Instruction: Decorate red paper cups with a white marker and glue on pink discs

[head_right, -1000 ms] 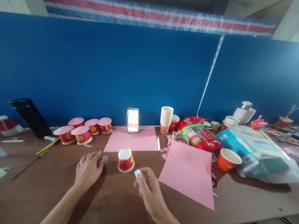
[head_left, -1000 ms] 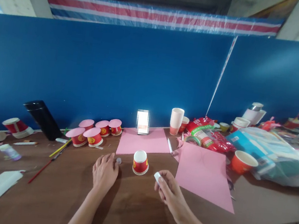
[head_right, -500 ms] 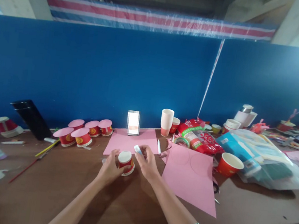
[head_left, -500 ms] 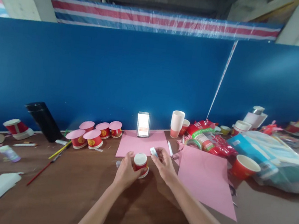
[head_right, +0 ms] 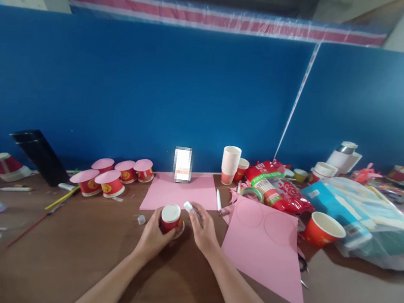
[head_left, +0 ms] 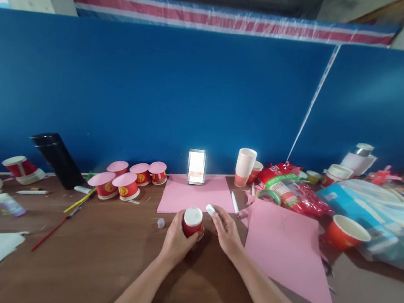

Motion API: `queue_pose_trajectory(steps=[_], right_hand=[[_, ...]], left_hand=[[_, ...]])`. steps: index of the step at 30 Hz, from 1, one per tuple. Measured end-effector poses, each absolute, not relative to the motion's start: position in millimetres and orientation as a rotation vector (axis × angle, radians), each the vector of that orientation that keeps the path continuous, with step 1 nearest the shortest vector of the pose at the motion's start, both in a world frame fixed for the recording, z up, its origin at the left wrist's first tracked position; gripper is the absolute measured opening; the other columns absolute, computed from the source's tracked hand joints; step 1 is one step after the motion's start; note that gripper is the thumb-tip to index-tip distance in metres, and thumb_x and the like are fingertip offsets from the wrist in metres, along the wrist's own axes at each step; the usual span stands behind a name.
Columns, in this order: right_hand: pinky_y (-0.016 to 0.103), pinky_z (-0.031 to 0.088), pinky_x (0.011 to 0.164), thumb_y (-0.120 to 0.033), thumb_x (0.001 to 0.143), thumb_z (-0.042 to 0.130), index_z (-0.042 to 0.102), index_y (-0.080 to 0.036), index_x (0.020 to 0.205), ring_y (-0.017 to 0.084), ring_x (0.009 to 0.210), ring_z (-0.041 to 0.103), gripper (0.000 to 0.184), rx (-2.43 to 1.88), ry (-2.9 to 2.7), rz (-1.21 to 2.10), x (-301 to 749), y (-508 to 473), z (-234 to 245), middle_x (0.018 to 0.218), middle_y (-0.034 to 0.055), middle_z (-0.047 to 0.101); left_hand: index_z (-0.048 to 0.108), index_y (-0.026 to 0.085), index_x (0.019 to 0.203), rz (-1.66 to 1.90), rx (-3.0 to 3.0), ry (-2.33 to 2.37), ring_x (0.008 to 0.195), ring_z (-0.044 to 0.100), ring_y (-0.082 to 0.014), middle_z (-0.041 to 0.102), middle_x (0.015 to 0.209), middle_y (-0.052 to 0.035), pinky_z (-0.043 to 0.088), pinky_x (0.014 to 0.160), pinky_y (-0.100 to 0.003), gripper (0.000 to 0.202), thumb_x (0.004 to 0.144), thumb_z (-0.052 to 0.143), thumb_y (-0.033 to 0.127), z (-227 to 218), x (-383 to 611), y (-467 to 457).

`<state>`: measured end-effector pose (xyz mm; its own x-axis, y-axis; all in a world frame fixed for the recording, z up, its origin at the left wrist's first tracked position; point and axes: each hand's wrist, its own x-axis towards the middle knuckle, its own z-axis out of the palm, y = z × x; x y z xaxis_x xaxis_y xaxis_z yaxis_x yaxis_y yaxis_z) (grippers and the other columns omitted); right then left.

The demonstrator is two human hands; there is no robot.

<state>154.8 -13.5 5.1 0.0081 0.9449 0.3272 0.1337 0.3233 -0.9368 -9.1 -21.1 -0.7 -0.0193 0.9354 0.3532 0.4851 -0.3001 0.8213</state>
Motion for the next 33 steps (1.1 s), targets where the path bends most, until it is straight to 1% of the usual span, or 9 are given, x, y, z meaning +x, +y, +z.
queue_pose_trajectory(steps=[3, 6, 9, 13, 16, 22, 26, 30, 33], right_hand=[[0.029, 0.047, 0.069, -0.041, 0.083, 0.051, 0.057, -0.020, 0.104, 0.019, 0.081, 0.058, 0.031, -1.098, -1.423, 0.844, 155, -18, 9, 0.082, 0.0031, 0.062], [0.027, 0.046, 0.069, -0.037, 0.079, 0.056, 0.054, -0.018, 0.094, 0.016, 0.076, 0.056, 0.024, -1.102, -1.398, 0.795, 153, -20, 11, 0.082, 0.0026, 0.059], [0.023, 0.042, 0.058, -0.037, 0.076, 0.061, 0.050, -0.019, 0.083, 0.012, 0.062, 0.050, 0.022, -1.094, -1.309, 0.852, 152, -22, 13, 0.071, -0.0009, 0.054], [0.021, 0.035, 0.047, -0.039, 0.072, 0.066, 0.053, -0.019, 0.083, 0.009, 0.052, 0.041, 0.026, -1.080, -1.146, 0.929, 151, -26, 21, 0.064, -0.0033, 0.049], [0.022, 0.035, 0.048, -0.040, 0.073, 0.065, 0.056, -0.018, 0.083, 0.010, 0.054, 0.043, 0.025, -1.089, -1.115, 0.894, 151, -27, 23, 0.064, -0.0017, 0.050], [0.024, 0.037, 0.052, -0.040, 0.083, 0.055, 0.055, -0.019, 0.088, 0.013, 0.060, 0.049, 0.021, -1.073, -1.227, 0.811, 151, -29, 15, 0.070, 0.0003, 0.054], [0.025, 0.039, 0.057, -0.036, 0.086, 0.052, 0.054, -0.020, 0.090, 0.013, 0.066, 0.051, 0.017, -1.070, -1.286, 0.756, 150, -32, 14, 0.078, 0.0017, 0.057], [0.025, 0.040, 0.061, -0.034, 0.086, 0.051, 0.055, -0.019, 0.088, 0.014, 0.068, 0.052, 0.015, -1.102, -1.293, 0.675, 151, -32, 15, 0.079, 0.0023, 0.058], [0.025, 0.041, 0.060, -0.034, 0.086, 0.051, 0.054, -0.020, 0.087, 0.014, 0.066, 0.051, 0.015, -1.134, -1.273, 0.629, 152, -32, 15, 0.077, 0.0016, 0.058]], left_hand=[[0.048, 0.018, 0.111, 1.294, 1.807, 1.465, 0.098, 0.056, -0.0236, 0.059, 0.106, -0.0082, 0.043, 0.088, -0.041, 0.050, 0.065, 0.065, 0.029, -3, -10, -19], [0.049, 0.018, 0.111, 1.294, 1.813, 1.460, 0.098, 0.056, -0.0236, 0.060, 0.105, -0.0082, 0.043, 0.087, -0.040, 0.049, 0.066, 0.065, 0.030, -5, -10, -19], [0.049, 0.018, 0.111, 1.279, 1.804, 1.476, 0.098, 0.057, -0.0241, 0.060, 0.105, -0.0084, 0.043, 0.087, -0.040, 0.049, 0.067, 0.066, 0.031, -5, -10, -19], [0.049, 0.018, 0.111, 1.259, 1.787, 1.497, 0.099, 0.056, -0.0250, 0.060, 0.106, -0.0090, 0.043, 0.087, -0.041, 0.047, 0.068, 0.064, 0.030, -5, -10, -19], [0.049, 0.017, 0.111, 1.270, 1.777, 1.492, 0.100, 0.056, -0.0253, 0.060, 0.106, -0.0092, 0.043, 0.088, -0.041, 0.048, 0.067, 0.064, 0.029, -6, -10, -19], [0.050, 0.018, 0.110, 1.256, 1.779, 1.462, 0.099, 0.057, -0.0238, 0.060, 0.106, -0.0084, 0.043, 0.088, -0.040, 0.047, 0.067, 0.065, 0.030, -4, -9, -19], [0.046, 0.019, 0.116, 1.249, 1.786, 1.426, 0.102, 0.056, -0.0235, 0.058, 0.111, -0.0086, 0.042, 0.091, -0.039, 0.056, 0.066, 0.067, 0.032, -3, -9, -20], [0.038, 0.018, 0.125, 1.281, 1.812, 1.401, 0.114, 0.049, -0.0241, 0.051, 0.124, -0.0112, 0.037, 0.098, -0.041, 0.063, 0.068, 0.063, 0.025, -4, -11, -23], [0.038, 0.018, 0.126, 1.273, 1.823, 1.392, 0.114, 0.049, -0.0243, 0.051, 0.123, -0.0112, 0.037, 0.099, -0.041, 0.063, 0.067, 0.061, 0.019, -5, -12, -25]])
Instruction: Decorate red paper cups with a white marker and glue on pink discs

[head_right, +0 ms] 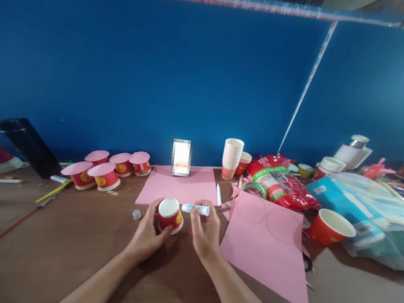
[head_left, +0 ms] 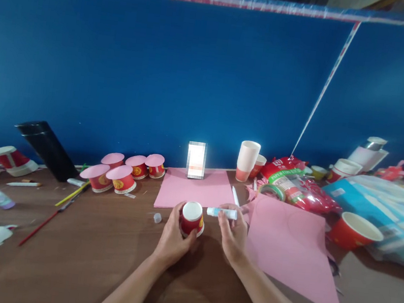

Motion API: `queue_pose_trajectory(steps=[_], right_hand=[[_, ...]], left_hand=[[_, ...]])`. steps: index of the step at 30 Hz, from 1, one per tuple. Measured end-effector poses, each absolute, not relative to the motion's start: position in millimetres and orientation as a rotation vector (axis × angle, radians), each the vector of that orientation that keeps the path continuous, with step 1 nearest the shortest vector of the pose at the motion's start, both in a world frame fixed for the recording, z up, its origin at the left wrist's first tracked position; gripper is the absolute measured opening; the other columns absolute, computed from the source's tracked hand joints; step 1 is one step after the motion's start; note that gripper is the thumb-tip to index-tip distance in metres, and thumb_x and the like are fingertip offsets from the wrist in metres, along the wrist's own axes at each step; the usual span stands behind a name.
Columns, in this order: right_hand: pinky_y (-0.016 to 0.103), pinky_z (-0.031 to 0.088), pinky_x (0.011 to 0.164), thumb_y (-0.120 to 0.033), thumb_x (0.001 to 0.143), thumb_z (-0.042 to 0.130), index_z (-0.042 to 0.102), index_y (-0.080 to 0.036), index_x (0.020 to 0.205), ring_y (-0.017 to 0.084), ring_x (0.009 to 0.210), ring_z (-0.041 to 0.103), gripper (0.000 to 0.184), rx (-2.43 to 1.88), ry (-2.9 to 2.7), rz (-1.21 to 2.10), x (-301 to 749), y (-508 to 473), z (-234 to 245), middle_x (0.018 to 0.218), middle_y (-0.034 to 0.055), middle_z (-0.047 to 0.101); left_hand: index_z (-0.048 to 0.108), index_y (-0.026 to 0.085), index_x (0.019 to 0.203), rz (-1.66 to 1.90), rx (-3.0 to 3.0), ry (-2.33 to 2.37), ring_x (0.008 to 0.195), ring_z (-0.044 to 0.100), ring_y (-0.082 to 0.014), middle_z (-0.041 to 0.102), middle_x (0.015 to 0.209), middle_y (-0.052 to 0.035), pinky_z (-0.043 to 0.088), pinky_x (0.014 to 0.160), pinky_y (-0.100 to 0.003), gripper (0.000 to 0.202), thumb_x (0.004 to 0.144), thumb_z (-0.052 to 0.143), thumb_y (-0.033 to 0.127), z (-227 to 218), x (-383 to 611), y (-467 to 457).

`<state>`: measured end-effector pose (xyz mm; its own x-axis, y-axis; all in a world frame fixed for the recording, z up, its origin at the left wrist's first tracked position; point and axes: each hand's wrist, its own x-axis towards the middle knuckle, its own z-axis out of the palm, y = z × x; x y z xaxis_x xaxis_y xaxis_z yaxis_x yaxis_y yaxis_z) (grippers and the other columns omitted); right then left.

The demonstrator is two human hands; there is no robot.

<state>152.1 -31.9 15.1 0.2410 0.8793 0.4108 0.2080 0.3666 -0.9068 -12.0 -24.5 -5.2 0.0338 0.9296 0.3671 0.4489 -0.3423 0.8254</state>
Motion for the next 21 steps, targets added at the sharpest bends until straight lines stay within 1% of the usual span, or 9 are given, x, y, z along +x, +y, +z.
queue_pose_trajectory(steps=[4, 8, 13, 17, 21], right_hand=[[0.024, 0.041, 0.059, -0.034, 0.087, 0.050, 0.054, -0.020, 0.086, 0.013, 0.063, 0.051, 0.014, -1.124, -1.294, 0.599, 151.2, -33.7, 17.4, 0.075, 0.0010, 0.057], [0.023, 0.043, 0.059, -0.031, 0.086, 0.051, 0.054, -0.019, 0.087, 0.012, 0.062, 0.052, 0.013, -1.115, -1.362, 0.543, 149.7, -37.6, 20.7, 0.074, 0.0008, 0.058], [0.021, 0.043, 0.056, -0.028, 0.085, 0.053, 0.055, -0.019, 0.089, 0.012, 0.061, 0.053, 0.010, -1.070, -1.466, 0.502, 148.8, -41.2, 21.5, 0.074, 0.0000, 0.058], [0.021, 0.042, 0.057, -0.025, 0.085, 0.054, 0.056, -0.019, 0.087, 0.011, 0.060, 0.052, 0.007, -1.054, -1.564, 0.432, 148.3, -41.9, 22.1, 0.074, 0.0001, 0.059], [0.022, 0.043, 0.059, -0.024, 0.085, 0.054, 0.056, -0.019, 0.089, 0.013, 0.063, 0.055, 0.006, -1.051, -1.603, 0.381, 148.3, -41.9, 22.5, 0.077, 0.0009, 0.061]], left_hand=[[0.040, 0.018, 0.123, 1.230, 1.800, 1.390, 0.107, 0.054, -0.0236, 0.056, 0.116, -0.0100, 0.040, 0.095, -0.040, 0.060, 0.067, 0.060, 0.019, -5.4, -11.9, -24.7], [0.042, 0.018, 0.122, 1.259, 1.771, 1.336, 0.108, 0.054, -0.0244, 0.056, 0.117, -0.0109, 0.042, 0.094, -0.040, 0.058, 0.068, 0.063, 0.024, -7.0, -10.4, -23.0], [0.044, 0.018, 0.120, 1.281, 1.765, 1.323, 0.102, 0.057, -0.0236, 0.058, 0.112, -0.0099, 0.044, 0.090, -0.041, 0.056, 0.069, 0.065, 0.028, -10.7, -9.2, -21.2], [0.043, 0.019, 0.120, 1.294, 1.800, 1.305, 0.104, 0.056, -0.0234, 0.057, 0.113, -0.0102, 0.043, 0.091, -0.040, 0.056, 0.070, 0.065, 0.029, -13.4, -9.5, -19.7], [0.043, 0.020, 0.119, 1.293, 1.846, 1.298, 0.102, 0.056, -0.0221, 0.057, 0.112, -0.0091, 0.044, 0.091, -0.039, 0.053, 0.071, 0.063, 0.027, -14.0, -9.6, -18.7]])
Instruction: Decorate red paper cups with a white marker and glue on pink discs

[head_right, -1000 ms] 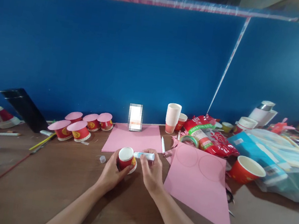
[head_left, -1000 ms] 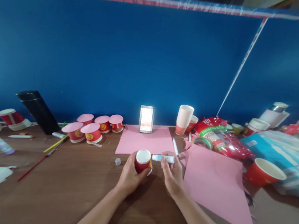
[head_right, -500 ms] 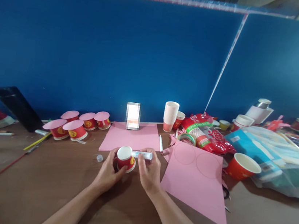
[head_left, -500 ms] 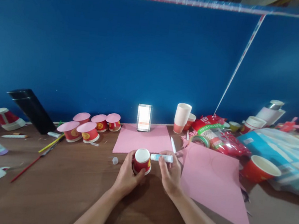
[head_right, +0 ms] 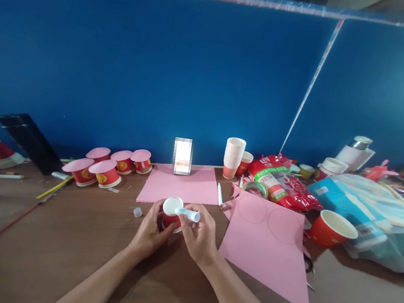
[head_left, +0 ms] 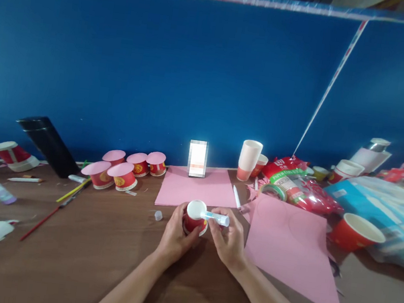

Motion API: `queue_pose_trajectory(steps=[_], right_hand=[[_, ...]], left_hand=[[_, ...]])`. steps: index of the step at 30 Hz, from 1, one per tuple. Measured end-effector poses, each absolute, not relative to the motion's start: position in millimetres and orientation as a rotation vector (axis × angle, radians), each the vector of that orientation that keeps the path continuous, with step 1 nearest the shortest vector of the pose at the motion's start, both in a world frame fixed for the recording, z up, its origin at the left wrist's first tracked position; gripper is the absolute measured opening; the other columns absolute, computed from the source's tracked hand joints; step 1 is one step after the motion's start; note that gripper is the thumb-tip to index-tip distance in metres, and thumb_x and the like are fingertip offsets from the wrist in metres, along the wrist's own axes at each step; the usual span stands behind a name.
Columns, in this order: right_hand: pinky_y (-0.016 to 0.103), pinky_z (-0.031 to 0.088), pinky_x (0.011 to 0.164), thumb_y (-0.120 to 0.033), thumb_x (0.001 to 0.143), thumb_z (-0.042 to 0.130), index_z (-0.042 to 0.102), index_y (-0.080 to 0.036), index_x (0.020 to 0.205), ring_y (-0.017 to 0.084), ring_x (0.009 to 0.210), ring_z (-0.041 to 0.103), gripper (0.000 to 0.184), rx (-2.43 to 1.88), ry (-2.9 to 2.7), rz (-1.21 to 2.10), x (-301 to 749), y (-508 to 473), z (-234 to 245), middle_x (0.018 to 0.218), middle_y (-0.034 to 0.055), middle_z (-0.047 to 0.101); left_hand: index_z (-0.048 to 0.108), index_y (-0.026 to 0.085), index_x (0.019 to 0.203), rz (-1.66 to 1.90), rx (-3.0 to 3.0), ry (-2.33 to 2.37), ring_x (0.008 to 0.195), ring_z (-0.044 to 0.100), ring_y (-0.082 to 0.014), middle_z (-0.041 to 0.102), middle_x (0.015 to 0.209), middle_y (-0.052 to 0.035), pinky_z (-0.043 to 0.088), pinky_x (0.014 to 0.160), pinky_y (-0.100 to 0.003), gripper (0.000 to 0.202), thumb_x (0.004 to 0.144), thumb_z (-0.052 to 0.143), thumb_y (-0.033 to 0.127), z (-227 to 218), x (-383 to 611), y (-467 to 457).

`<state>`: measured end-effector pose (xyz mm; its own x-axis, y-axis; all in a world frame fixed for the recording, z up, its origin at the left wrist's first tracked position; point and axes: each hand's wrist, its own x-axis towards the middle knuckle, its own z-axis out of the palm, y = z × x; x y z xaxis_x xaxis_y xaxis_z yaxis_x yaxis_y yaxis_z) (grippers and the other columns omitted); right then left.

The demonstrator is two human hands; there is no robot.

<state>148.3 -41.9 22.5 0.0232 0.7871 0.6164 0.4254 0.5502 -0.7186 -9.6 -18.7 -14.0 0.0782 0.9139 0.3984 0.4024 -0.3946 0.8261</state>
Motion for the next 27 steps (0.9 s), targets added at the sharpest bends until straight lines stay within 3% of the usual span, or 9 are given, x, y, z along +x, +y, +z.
queue_pose_trajectory(steps=[27], right_hand=[[0.022, 0.045, 0.058, -0.023, 0.085, 0.053, 0.056, -0.020, 0.087, 0.013, 0.062, 0.057, 0.004, -1.055, -1.679, 0.317, 149.6, -40.8, 19.1, 0.075, 0.0015, 0.060]], left_hand=[[0.044, 0.020, 0.118, 1.286, 1.814, 1.300, 0.102, 0.056, -0.0228, 0.057, 0.111, -0.0093, 0.044, 0.091, -0.041, 0.051, 0.071, 0.063, 0.027, -12.6, -10.2, -19.0]])
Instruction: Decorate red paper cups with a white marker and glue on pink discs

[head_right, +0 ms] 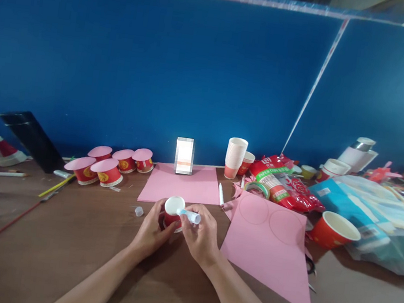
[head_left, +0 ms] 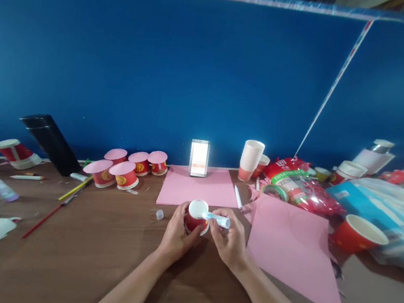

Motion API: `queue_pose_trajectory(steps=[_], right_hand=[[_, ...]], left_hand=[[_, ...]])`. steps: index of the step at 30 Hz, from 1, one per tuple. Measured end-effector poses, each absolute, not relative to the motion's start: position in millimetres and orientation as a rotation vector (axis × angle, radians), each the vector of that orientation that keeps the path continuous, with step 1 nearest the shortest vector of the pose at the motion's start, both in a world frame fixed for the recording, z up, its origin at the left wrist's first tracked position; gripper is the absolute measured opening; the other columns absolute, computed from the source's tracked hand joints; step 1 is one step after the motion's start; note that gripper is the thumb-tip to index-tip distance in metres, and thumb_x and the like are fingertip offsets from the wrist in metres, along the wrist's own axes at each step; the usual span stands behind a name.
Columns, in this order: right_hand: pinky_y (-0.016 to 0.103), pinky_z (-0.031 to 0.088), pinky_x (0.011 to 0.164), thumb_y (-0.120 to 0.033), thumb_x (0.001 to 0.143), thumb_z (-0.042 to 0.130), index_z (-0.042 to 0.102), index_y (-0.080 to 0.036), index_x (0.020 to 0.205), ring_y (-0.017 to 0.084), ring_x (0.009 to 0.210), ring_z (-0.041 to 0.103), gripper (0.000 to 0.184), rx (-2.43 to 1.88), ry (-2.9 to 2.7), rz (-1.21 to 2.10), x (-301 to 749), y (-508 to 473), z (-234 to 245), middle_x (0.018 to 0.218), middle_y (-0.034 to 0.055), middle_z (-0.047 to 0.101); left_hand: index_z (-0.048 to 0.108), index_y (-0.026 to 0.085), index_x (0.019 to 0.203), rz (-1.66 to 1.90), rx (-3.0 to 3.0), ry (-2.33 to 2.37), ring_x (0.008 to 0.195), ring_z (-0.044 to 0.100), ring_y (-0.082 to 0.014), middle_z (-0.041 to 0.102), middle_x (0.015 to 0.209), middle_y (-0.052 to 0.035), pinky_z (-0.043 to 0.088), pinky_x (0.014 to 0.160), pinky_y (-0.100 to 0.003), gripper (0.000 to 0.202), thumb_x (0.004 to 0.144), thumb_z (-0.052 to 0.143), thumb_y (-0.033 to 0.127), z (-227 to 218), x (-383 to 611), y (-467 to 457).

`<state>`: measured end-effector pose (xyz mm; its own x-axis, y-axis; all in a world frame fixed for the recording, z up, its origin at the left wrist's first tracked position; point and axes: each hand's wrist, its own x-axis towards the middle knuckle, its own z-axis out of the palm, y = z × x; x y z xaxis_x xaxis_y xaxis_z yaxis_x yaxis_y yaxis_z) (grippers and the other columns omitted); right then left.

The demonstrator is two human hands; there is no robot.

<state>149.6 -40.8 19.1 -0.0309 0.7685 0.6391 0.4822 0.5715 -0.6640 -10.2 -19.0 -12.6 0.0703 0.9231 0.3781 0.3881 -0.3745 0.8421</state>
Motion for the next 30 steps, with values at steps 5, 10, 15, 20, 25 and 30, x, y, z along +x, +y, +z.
queue_pose_trajectory(steps=[5, 10, 15, 20, 25, 30], right_hand=[[0.023, 0.045, 0.058, -0.022, 0.084, 0.053, 0.055, -0.019, 0.085, 0.013, 0.060, 0.057, 0.004, -1.058, -1.670, 0.331, 150.5, -39.5, 17.6, 0.073, 0.0010, 0.061], [0.023, 0.043, 0.058, -0.023, 0.085, 0.051, 0.055, -0.019, 0.084, 0.013, 0.062, 0.056, 0.006, -1.069, -1.680, 0.322, 151.7, -38.6, 18.2, 0.073, 0.0011, 0.060], [0.023, 0.042, 0.056, -0.025, 0.085, 0.050, 0.055, -0.019, 0.081, 0.013, 0.058, 0.054, 0.009, -1.085, -1.710, 0.340, 152.3, -39.7, 19.9, 0.070, 0.0008, 0.059], [0.022, 0.042, 0.054, -0.024, 0.083, 0.052, 0.054, -0.019, 0.077, 0.012, 0.056, 0.052, 0.008, -1.101, -1.601, 0.348, 151.9, -40.6, 19.7, 0.066, -0.0007, 0.057], [0.021, 0.045, 0.055, -0.026, 0.084, 0.053, 0.052, -0.019, 0.083, 0.011, 0.057, 0.054, 0.007, -1.100, -1.439, 0.449, 150.7, -36.0, 15.1, 0.068, -0.0010, 0.057], [0.022, 0.048, 0.062, -0.026, 0.084, 0.054, 0.055, -0.019, 0.088, 0.013, 0.064, 0.058, 0.009, -1.107, -1.467, 0.415, 149.7, -33.7, 14.6, 0.075, 0.0012, 0.061]], left_hand=[[0.045, 0.019, 0.117, 1.282, 1.817, 1.307, 0.101, 0.057, -0.0230, 0.058, 0.110, -0.0092, 0.044, 0.089, -0.041, 0.050, 0.071, 0.064, 0.028, -10.1, -9.7, -19.7], [0.043, 0.018, 0.119, 1.287, 1.809, 1.307, 0.101, 0.057, -0.0237, 0.058, 0.111, -0.0103, 0.044, 0.090, -0.042, 0.053, 0.071, 0.064, 0.029, -11.1, -10.4, -19.6], [0.042, 0.019, 0.120, 1.284, 1.806, 1.316, 0.105, 0.056, -0.0239, 0.056, 0.115, -0.0107, 0.043, 0.092, -0.042, 0.055, 0.071, 0.064, 0.030, -14.6, -10.9, -18.7], [0.042, 0.019, 0.120, 1.283, 1.819, 1.332, 0.103, 0.056, -0.0238, 0.057, 0.113, -0.0104, 0.044, 0.091, -0.042, 0.054, 0.071, 0.064, 0.029, -14.0, -10.7, -18.6], [0.042, 0.019, 0.121, 1.275, 1.846, 1.344, 0.106, 0.055, -0.0242, 0.057, 0.114, -0.0105, 0.043, 0.092, -0.042, 0.055, 0.071, 0.063, 0.027, -12.6, -10.8, -18.9], [0.042, 0.019, 0.119, 1.272, 1.830, 1.325, 0.104, 0.056, -0.0238, 0.057, 0.113, -0.0102, 0.042, 0.092, -0.042, 0.053, 0.071, 0.063, 0.025, -11.9, -10.8, -19.7]])
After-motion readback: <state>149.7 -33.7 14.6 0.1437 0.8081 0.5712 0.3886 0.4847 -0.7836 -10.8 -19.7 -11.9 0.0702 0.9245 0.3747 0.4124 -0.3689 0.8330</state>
